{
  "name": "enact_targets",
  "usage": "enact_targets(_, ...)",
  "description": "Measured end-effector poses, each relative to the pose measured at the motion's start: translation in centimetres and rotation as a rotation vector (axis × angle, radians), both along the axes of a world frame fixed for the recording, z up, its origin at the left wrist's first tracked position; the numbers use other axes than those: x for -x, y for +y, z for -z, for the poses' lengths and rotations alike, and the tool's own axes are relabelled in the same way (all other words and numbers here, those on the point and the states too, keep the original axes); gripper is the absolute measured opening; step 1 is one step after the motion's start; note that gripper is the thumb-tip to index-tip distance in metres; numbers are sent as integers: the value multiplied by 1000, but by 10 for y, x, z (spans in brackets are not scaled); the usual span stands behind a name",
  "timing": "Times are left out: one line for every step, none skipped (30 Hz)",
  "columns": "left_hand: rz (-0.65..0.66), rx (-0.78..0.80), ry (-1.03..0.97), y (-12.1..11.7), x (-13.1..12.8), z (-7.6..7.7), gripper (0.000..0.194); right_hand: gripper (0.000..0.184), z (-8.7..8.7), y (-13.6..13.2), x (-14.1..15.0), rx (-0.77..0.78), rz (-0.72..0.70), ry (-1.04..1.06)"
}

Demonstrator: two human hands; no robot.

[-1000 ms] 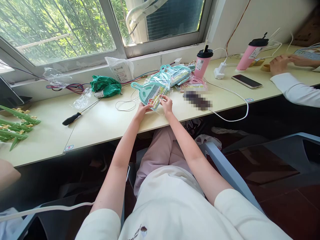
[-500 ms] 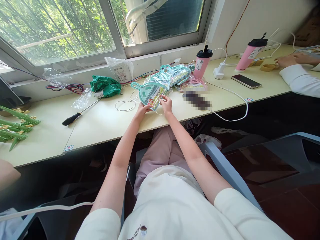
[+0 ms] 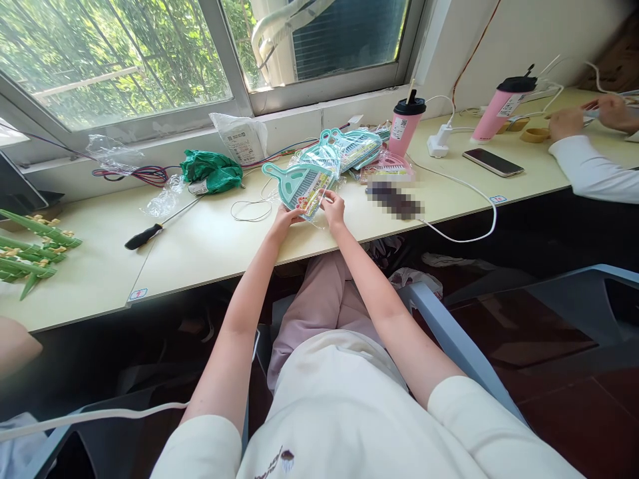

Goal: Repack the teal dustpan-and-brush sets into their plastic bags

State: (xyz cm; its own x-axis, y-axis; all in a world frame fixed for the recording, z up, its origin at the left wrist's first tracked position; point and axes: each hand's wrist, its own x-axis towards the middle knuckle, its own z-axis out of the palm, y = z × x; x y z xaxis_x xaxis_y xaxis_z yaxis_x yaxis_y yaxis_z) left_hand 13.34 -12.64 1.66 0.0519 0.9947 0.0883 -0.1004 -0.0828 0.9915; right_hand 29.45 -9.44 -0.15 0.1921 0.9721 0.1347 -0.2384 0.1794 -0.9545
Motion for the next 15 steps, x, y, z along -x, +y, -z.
enact_targets(1, -1, 0, 0, 0, 0, 63, 29, -1, 0, 0, 4, 1, 2)
enact_targets(2, 0, 1, 0, 0, 0, 63, 29, -1, -1, 0, 8, 2, 3)
enact_targets(2, 2, 1, 0, 0, 0, 62, 30, -2, -1, 0, 12, 4, 5)
enact_targets(2, 4, 2, 0, 0, 0, 62, 30, -2, -1, 0, 15, 5, 7)
enact_targets(2, 5, 2, 0, 0, 0, 62, 31, -2, -2, 0, 18, 6, 10)
enact_targets(2, 4, 2, 0, 0, 0, 62, 31, -3, -2, 0, 20, 7, 13)
enact_targets(1, 3, 3, 0, 0, -1, 62, 32, -3, -2, 0, 20, 6, 17)
enact_targets(-2, 1, 4, -1, 0, -1, 62, 31, -3, -2, 0, 19, 5, 22)
enact_targets(-6, 1, 7, -1, 0, -1, 62, 31, -3, -3, 0, 19, 6, 27)
enact_targets(-8, 1, 11, -1, 0, -1, 61, 30, -3, -3, 0, 19, 7, 30)
enact_targets(-11, 2, 17, -1, 0, -1, 60, 30, -3, -3, -1, 19, 6, 31)
enact_targets(-15, 2, 22, -1, 0, -1, 60, 30, -3, -2, 0, 22, 7, 30)
enact_targets(-17, 0, 25, -1, 0, -1, 59, 29, -3, -2, 0, 26, 6, 28)
enact_targets(-18, -6, 24, -1, 0, -1, 58, 29, -2, -1, 1, 29, 1, 25)
enact_targets(-16, -13, 19, -1, 1, -1, 58, 28, -2, 0, 2, 29, -7, 20)
